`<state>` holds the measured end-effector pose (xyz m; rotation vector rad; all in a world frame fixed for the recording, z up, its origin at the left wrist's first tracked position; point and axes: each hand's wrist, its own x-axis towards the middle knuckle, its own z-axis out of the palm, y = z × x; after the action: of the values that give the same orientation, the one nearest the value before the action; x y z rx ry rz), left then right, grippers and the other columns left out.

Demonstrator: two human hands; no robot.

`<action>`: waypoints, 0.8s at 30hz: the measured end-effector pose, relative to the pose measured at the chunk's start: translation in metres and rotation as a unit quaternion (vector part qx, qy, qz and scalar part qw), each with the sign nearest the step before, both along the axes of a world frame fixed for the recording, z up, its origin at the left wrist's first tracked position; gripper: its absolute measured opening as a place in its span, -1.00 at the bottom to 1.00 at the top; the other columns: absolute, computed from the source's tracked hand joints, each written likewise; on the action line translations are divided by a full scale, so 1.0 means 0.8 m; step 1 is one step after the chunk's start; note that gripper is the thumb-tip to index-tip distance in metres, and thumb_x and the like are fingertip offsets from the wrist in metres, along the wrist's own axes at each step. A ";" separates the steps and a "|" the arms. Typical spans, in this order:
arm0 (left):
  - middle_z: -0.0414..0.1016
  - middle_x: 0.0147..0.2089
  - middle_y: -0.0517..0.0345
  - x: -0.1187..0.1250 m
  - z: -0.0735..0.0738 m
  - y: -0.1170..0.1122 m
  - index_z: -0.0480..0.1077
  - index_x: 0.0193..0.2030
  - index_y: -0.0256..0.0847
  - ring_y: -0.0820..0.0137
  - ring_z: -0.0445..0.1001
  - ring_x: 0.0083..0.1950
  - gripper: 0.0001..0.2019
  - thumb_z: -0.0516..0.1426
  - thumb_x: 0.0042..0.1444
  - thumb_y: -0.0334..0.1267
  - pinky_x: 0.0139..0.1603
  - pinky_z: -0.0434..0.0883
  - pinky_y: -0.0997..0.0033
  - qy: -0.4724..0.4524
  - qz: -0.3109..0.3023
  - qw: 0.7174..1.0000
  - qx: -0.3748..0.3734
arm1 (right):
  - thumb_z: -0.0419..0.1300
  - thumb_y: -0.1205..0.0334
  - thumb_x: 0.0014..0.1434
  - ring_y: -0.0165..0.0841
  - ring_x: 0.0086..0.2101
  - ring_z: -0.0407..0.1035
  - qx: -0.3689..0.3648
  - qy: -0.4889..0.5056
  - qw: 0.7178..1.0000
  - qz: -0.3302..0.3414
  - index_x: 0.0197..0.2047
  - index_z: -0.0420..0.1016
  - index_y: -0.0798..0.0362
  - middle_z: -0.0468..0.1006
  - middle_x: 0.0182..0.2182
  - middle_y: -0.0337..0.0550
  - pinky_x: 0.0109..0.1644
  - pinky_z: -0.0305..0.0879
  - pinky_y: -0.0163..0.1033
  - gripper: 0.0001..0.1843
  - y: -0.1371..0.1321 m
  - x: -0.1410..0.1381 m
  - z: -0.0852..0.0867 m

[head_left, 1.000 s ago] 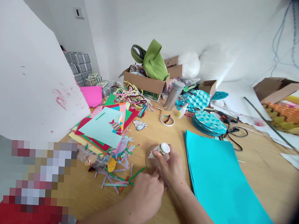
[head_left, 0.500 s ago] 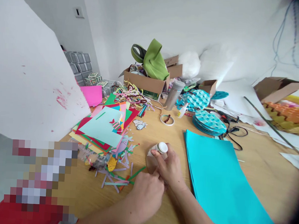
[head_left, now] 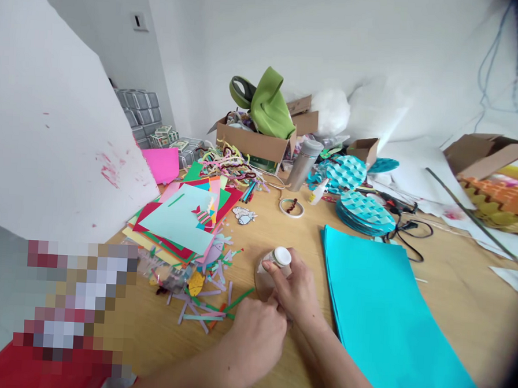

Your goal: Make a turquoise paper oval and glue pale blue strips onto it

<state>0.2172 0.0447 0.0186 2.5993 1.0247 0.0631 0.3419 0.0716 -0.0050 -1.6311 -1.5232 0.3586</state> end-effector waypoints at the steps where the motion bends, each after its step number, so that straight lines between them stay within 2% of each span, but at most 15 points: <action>1: 0.56 -0.09 -0.07 0.000 -0.001 0.000 0.45 0.00 -0.30 0.18 0.58 -0.24 -0.74 0.01 0.24 -0.42 -0.35 0.49 0.26 0.001 0.000 1.000 0.001 | 0.14 -0.06 0.23 -0.31 -0.39 0.32 0.001 0.003 1.000 -0.001 -0.36 0.30 0.01 0.45 -0.43 -0.21 -0.34 0.14 -0.25 -0.68 0.000 0.000 0.000; 8: 0.56 -0.11 -0.05 -0.001 -0.005 -0.002 0.42 0.04 -0.28 0.17 0.57 -0.26 -0.73 0.00 0.27 -0.40 -0.39 0.48 0.25 -0.009 -0.001 1.000 0.017 | 0.14 -0.07 0.23 -0.31 -0.39 0.33 -0.001 0.004 1.000 0.001 -0.35 0.31 0.01 0.46 -0.43 -0.20 -0.34 0.15 -0.25 -0.68 0.002 0.000 0.001; 13: 0.55 -0.05 -0.05 0.000 -0.004 -0.002 0.45 0.00 -0.27 0.19 0.58 -0.28 -0.74 0.00 0.28 -0.37 -0.40 0.48 0.26 -0.002 0.008 1.000 0.011 | 0.13 -0.08 0.25 -0.32 -0.40 0.31 0.004 0.006 1.000 -0.013 -0.35 0.29 0.01 0.44 -0.44 -0.22 -0.34 0.14 -0.25 -0.67 0.003 0.000 0.002; 24: 0.54 -0.02 -0.05 -0.001 -0.004 -0.002 0.43 0.03 -0.28 0.17 0.57 -0.19 -0.72 0.03 0.24 -0.42 -0.33 0.50 0.27 -0.021 -0.004 1.000 0.014 | 0.15 -0.07 0.24 -0.29 -0.39 0.32 0.034 -0.002 0.999 -0.031 -0.33 0.27 -0.01 0.44 -0.41 -0.19 -0.35 0.16 -0.24 -0.69 -0.004 -0.001 0.008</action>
<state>0.2164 0.0432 0.0155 2.6167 1.0052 0.1309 0.3413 0.0685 0.0015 -1.6232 -1.4675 0.2675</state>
